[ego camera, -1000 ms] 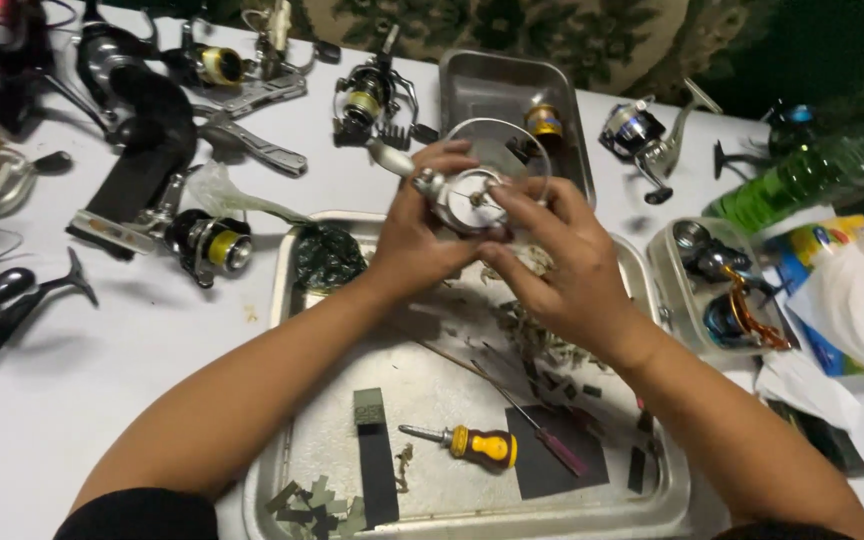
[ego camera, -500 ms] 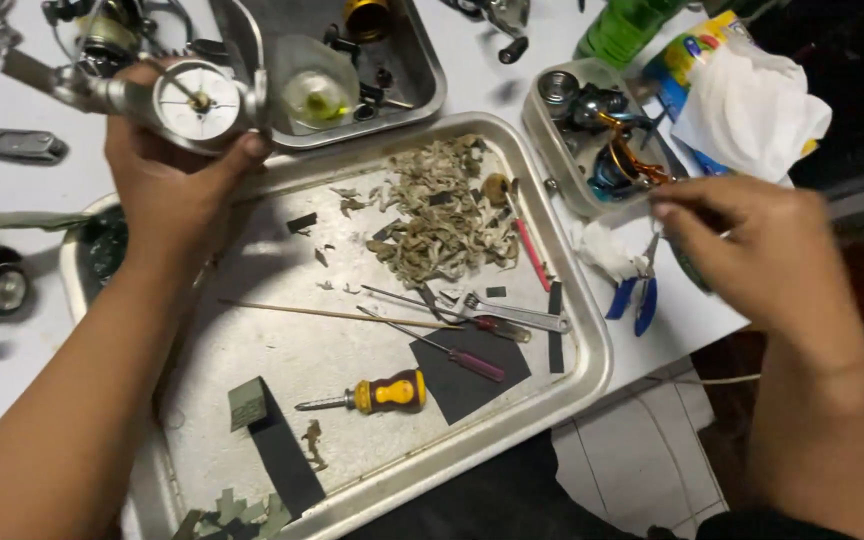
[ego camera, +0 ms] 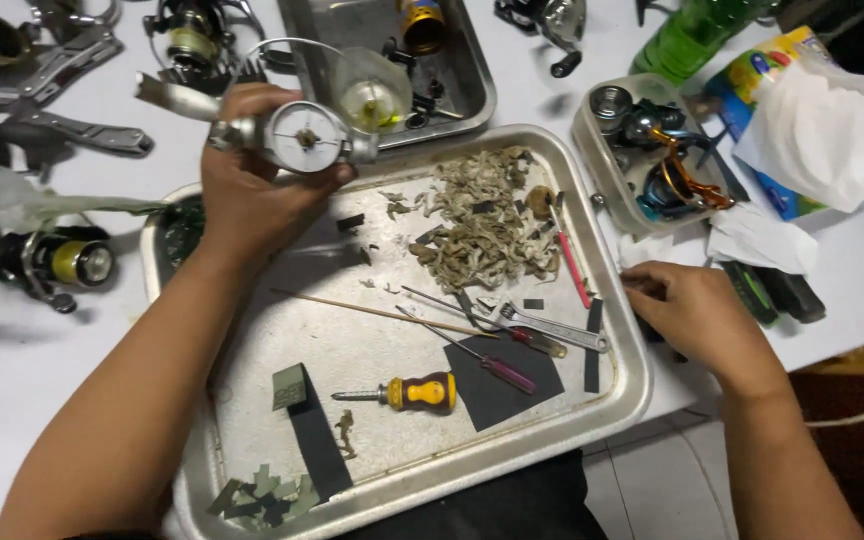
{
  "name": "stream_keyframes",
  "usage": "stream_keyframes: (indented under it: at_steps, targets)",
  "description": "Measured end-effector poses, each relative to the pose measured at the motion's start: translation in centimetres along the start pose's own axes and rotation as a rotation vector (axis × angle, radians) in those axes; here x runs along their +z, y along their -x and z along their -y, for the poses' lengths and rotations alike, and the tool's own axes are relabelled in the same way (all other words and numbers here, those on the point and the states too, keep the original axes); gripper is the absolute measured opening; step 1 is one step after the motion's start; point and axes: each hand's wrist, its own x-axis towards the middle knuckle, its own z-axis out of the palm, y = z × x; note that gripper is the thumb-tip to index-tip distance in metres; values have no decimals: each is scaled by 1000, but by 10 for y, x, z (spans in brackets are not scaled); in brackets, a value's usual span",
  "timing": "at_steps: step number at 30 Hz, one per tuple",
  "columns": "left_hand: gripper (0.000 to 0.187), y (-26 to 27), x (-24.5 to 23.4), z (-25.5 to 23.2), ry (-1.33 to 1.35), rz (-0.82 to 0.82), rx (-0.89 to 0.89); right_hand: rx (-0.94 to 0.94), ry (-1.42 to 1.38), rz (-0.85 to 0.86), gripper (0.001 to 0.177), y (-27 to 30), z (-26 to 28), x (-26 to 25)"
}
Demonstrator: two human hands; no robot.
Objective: Disassembling, cleaning debris from, and reassembling a fishing reel using hand tools.
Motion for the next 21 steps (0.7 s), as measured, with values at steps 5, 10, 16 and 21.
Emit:
stream_keyframes:
  at_steps: [5,10,16,21]
  targets:
    - [57,-4,-1,-8,-27,-1,-52,-74,162,-67,26,-10,-14,8]
    - [60,-2,0,-4,-14,8,-106,86,203,-171,27,-7,-20,9]
    - [61,-3,0,-9,-73,-7,-141,100,239,-307,26,10,-18,-1]
    - [61,-5,2,-12,-73,2,-134,-251,-461,-397,10,20,-3,-7]
